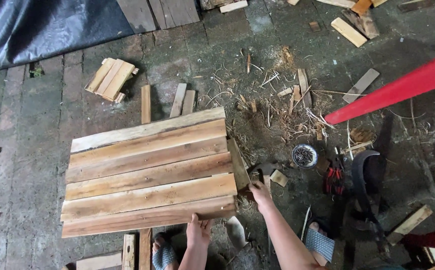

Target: Joining wooden planks together by hammering nails into them to create a flat wooden surface.

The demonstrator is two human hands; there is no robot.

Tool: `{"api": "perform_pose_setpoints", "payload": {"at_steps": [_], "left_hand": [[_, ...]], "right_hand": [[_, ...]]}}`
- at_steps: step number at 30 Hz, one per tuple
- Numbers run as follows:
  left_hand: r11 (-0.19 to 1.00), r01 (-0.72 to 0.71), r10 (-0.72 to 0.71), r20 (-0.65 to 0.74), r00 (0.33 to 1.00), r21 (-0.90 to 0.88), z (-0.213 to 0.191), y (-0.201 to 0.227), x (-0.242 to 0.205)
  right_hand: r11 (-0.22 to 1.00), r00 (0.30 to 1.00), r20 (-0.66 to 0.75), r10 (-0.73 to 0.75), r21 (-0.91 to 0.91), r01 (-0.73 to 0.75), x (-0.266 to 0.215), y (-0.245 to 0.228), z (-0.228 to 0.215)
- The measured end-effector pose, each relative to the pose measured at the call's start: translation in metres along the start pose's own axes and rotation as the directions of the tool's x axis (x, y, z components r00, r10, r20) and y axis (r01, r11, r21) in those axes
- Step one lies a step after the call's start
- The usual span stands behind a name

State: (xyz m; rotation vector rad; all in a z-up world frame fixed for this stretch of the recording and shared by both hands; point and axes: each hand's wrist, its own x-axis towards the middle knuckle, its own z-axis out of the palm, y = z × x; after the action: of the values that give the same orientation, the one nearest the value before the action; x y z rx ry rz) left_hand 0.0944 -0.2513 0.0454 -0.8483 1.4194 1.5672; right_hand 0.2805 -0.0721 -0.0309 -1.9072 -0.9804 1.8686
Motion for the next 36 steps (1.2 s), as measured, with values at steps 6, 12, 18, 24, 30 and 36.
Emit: {"api": "perform_pose_setpoints", "payload": {"at_steps": [6,12,18,24,30,36], "left_hand": [[1.000,0.026,-0.027,-0.064,0.998,-0.009,-0.036,-0.006,0.013],[0.996,0.014,-0.018,0.048,0.999,0.090,-0.050,-0.016,0.036],[0.986,0.057,-0.055,-0.019,0.998,0.155,-0.053,-0.020,0.051],[0.990,0.023,-0.008,-0.107,0.994,0.140,-0.050,-0.019,0.048],[0.997,-0.030,0.041,-0.156,0.987,0.073,-0.037,-0.013,0.021],[0.977,0.080,-0.055,-0.131,0.990,0.196,-0.039,-0.014,0.031]], "right_hand": [[0.979,0.987,-0.130,0.095,0.190,-0.069,-0.034,-0.013,-0.008],[0.974,0.990,-0.124,-0.070,0.205,0.095,-0.026,-0.011,-0.027],[0.987,0.983,-0.144,-0.116,0.096,0.130,-0.043,-0.023,-0.022],[0.994,0.994,0.003,-0.105,0.016,0.105,-0.037,-0.022,-0.009],[0.983,0.982,-0.132,-0.137,-0.142,0.118,-0.017,0.012,0.009],[0.982,0.989,-0.089,-0.114,-0.162,0.099,-0.009,0.023,0.009]]}}
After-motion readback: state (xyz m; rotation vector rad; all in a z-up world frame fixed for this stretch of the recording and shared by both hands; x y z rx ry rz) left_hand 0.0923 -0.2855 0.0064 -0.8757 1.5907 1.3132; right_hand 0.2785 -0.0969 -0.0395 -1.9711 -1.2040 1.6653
